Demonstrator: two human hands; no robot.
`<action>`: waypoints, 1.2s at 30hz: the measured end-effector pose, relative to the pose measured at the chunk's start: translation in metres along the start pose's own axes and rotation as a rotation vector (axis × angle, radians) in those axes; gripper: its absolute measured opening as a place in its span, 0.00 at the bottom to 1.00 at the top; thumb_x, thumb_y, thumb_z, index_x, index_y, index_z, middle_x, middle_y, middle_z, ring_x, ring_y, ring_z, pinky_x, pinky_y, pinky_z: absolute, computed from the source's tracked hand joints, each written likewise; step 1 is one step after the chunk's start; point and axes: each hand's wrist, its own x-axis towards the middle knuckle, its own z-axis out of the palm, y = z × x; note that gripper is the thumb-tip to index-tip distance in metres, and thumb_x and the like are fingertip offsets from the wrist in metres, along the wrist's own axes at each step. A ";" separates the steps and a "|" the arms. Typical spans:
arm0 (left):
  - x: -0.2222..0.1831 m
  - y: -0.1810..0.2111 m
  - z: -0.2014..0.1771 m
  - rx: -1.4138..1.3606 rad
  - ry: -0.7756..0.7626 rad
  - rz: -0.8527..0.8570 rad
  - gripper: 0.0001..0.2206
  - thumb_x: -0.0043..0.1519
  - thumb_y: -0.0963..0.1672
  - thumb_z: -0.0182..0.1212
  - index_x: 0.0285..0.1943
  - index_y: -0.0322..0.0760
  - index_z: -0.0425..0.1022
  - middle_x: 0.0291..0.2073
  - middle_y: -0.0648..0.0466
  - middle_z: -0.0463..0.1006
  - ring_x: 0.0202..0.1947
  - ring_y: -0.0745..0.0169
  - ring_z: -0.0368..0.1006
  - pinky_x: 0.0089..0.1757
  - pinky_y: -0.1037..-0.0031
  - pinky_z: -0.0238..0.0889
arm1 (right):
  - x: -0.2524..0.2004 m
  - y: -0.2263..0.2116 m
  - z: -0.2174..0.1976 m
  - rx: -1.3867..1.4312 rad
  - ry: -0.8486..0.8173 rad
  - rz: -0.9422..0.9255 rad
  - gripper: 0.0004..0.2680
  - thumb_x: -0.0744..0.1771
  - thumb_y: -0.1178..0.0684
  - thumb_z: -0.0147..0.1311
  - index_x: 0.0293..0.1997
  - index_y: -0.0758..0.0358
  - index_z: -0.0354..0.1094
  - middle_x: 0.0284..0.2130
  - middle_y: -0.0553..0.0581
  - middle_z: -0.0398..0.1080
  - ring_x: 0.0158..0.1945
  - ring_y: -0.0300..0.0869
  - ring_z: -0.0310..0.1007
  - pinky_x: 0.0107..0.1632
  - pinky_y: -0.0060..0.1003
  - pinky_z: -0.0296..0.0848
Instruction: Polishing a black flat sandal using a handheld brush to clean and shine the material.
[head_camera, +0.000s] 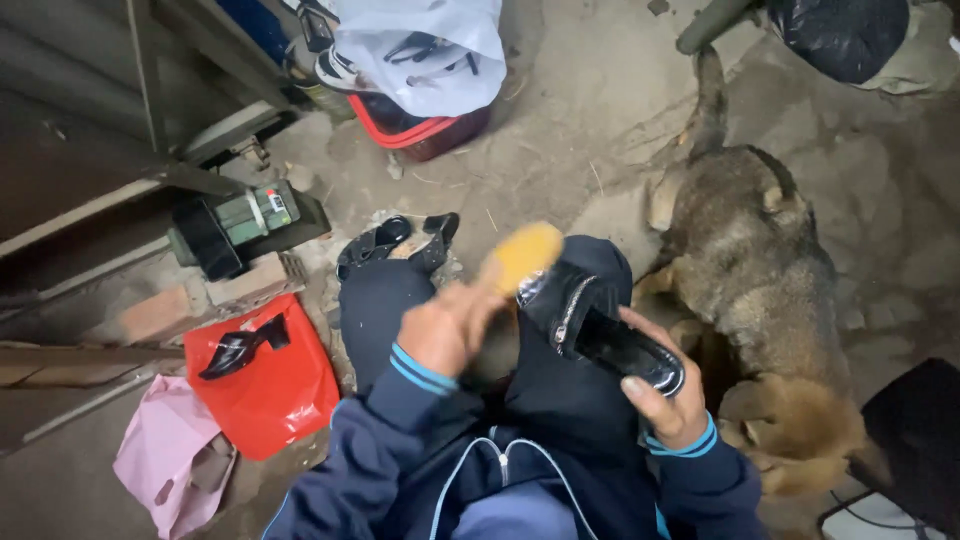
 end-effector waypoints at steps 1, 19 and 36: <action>0.005 -0.003 -0.008 -0.060 0.061 -0.096 0.16 0.66 0.50 0.56 0.64 0.64 0.71 0.30 0.52 0.71 0.22 0.44 0.71 0.23 0.53 0.64 | 0.000 -0.003 0.000 -0.045 -0.002 -0.006 0.27 0.61 0.47 0.53 0.67 0.72 0.62 0.62 0.65 0.69 0.67 0.52 0.69 0.70 0.45 0.65; 0.027 -0.008 -0.028 -0.283 0.268 -0.307 0.20 0.66 0.49 0.61 0.69 0.54 0.73 0.44 0.49 0.82 0.43 0.43 0.78 0.40 0.57 0.70 | 0.011 -0.002 0.020 0.288 0.213 0.097 0.27 0.63 0.42 0.51 0.68 0.69 0.61 0.44 0.65 0.70 0.51 0.49 0.72 0.59 0.47 0.72; -0.004 0.072 -0.005 -0.508 0.235 -0.058 0.20 0.71 0.44 0.56 0.73 0.44 0.66 0.33 0.49 0.74 0.27 0.53 0.73 0.36 0.67 0.69 | 0.050 -0.062 0.069 1.256 0.459 0.629 0.28 0.68 0.33 0.36 0.69 0.65 0.59 0.66 0.64 0.63 0.73 0.55 0.59 0.74 0.54 0.55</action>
